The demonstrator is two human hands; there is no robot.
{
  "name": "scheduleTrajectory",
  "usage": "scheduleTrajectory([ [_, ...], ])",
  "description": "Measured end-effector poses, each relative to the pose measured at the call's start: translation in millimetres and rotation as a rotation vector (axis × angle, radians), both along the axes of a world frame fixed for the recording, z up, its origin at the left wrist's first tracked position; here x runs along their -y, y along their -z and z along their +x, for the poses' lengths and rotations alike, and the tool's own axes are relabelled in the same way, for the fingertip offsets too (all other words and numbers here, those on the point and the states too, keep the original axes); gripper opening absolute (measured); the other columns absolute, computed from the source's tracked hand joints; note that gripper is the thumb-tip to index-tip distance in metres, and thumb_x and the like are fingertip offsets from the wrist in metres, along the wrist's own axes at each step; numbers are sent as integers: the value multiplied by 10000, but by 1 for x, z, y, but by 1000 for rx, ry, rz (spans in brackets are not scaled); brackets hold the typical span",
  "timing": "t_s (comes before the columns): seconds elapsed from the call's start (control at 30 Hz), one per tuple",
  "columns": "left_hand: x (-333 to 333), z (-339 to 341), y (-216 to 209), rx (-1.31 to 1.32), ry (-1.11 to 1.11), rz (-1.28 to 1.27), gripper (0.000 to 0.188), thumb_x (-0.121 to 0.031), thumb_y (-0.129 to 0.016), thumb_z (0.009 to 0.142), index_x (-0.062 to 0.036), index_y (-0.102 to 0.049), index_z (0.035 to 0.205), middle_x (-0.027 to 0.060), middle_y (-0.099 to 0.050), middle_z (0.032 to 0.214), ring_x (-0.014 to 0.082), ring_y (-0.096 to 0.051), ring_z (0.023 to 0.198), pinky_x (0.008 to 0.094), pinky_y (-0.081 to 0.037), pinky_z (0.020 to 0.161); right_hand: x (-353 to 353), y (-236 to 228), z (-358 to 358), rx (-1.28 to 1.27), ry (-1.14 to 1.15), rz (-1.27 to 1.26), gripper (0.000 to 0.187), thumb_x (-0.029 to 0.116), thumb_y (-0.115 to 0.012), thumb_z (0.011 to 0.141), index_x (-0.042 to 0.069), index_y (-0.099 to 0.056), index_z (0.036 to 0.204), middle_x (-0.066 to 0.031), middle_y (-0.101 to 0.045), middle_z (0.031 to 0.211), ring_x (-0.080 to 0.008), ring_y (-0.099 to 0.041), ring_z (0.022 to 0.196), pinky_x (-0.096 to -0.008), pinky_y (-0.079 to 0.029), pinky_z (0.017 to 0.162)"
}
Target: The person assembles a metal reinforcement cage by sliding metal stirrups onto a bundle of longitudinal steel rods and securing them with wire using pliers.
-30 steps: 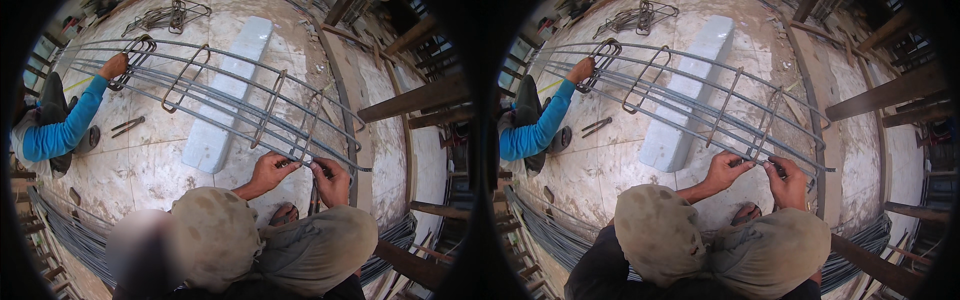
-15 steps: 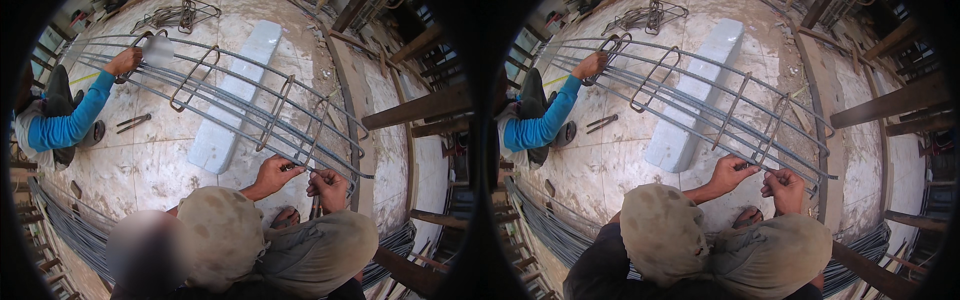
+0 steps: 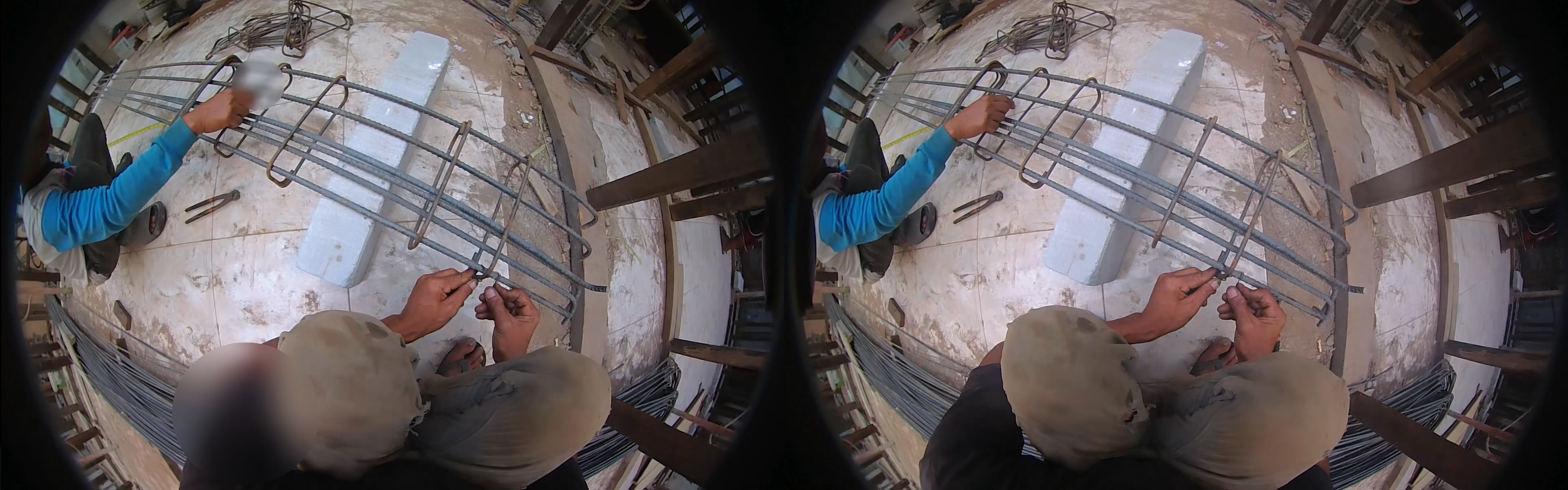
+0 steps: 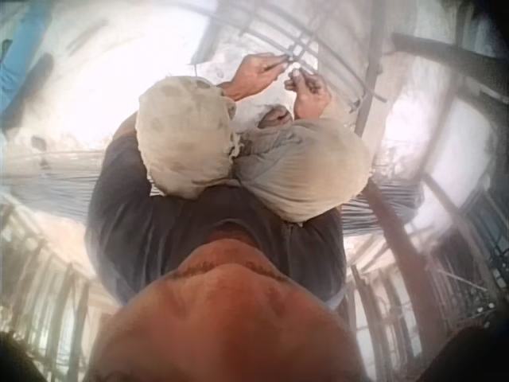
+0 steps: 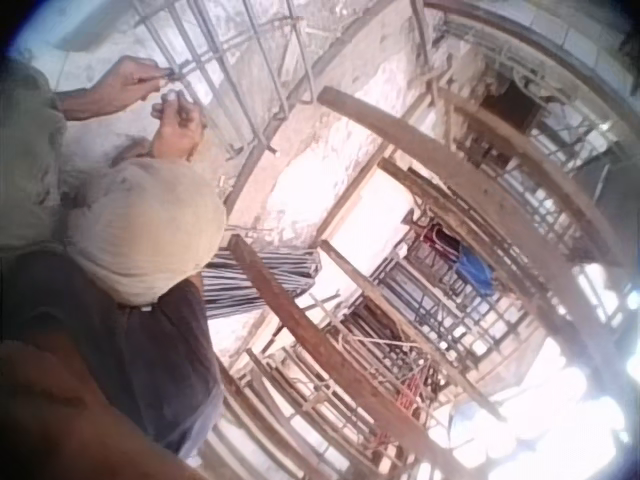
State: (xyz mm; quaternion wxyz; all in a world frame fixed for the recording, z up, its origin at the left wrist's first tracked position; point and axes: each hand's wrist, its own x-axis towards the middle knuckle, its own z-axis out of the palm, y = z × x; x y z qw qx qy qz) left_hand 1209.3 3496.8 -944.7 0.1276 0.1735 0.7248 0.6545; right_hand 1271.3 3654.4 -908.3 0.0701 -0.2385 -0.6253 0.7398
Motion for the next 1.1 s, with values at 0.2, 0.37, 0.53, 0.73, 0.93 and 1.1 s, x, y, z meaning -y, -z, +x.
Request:
scheduleTrajectory([
  [0.2, 3, -7, -4, -82, 44, 8, 326, -141, -682, 1001, 36, -695, 1275, 67, -692, 817, 111, -635, 663, 282, -491, 581, -1, 3, 6, -43, 45, 109, 105, 32, -732, 951, -48, -671, 983, -143, -724, 858, -169, -712, 696, -303, -613, 609],
  [0.37, 27, -28, -32, 436, 277, 30, 439, -174, -723, 966, 61, -654, 1331, 101, -759, 894, 82, -682, 726, 268, -528, 629, 7, 3, 8, -38, 17, 184, 125, 54, -737, 956, -47, -681, 1004, -136, -731, 880, -151, -699, 706, -295, -593, 637],
  [0.53, 29, -34, -37, 577, 390, 181, 422, -146, -715, 961, 72, -658, 1317, 89, -756, 905, 94, -702, 768, 253, -550, 695, 11, 3, 8, -71, 25, 236, 138, 34, -723, 963, -73, -683, 1041, -126, -733, 887, -135, -686, 737, -288, -571, 679],
  [0.73, 15, -36, -52, 635, 555, 223, 409, -173, -718, 977, 63, -670, 1307, 79, -759, 911, 98, -686, 787, 261, -549, 698, 2, 25, 11, -215, 42, 315, 134, -33, -688, 967, -77, -689, 1094, -124, -750, 947, -129, -689, 793, -285, -567, 725],
  [0.93, 24, -35, -84, 223, 597, -250, 378, -306, -770, 940, -59, -755, 1224, 103, -773, 891, 121, -692, 740, 319, -534, 655, -2, 33, 13, -290, -94, 461, 335, 33, -778, 886, -87, -681, 1184, -184, -767, 966, -213, -750, 929, -336, -600, 804],
  [1.1, 21, -40, -95, -289, 609, -246, 360, -410, -724, 927, -85, -794, 1064, 141, -742, 833, 331, -718, 781, 396, -544, 687, 4, 18, 11, -246, -22, 297, 347, 81, -784, 905, -85, -675, 1190, -170, -765, 983, -198, -735, 922, -339, -602, 790],
])
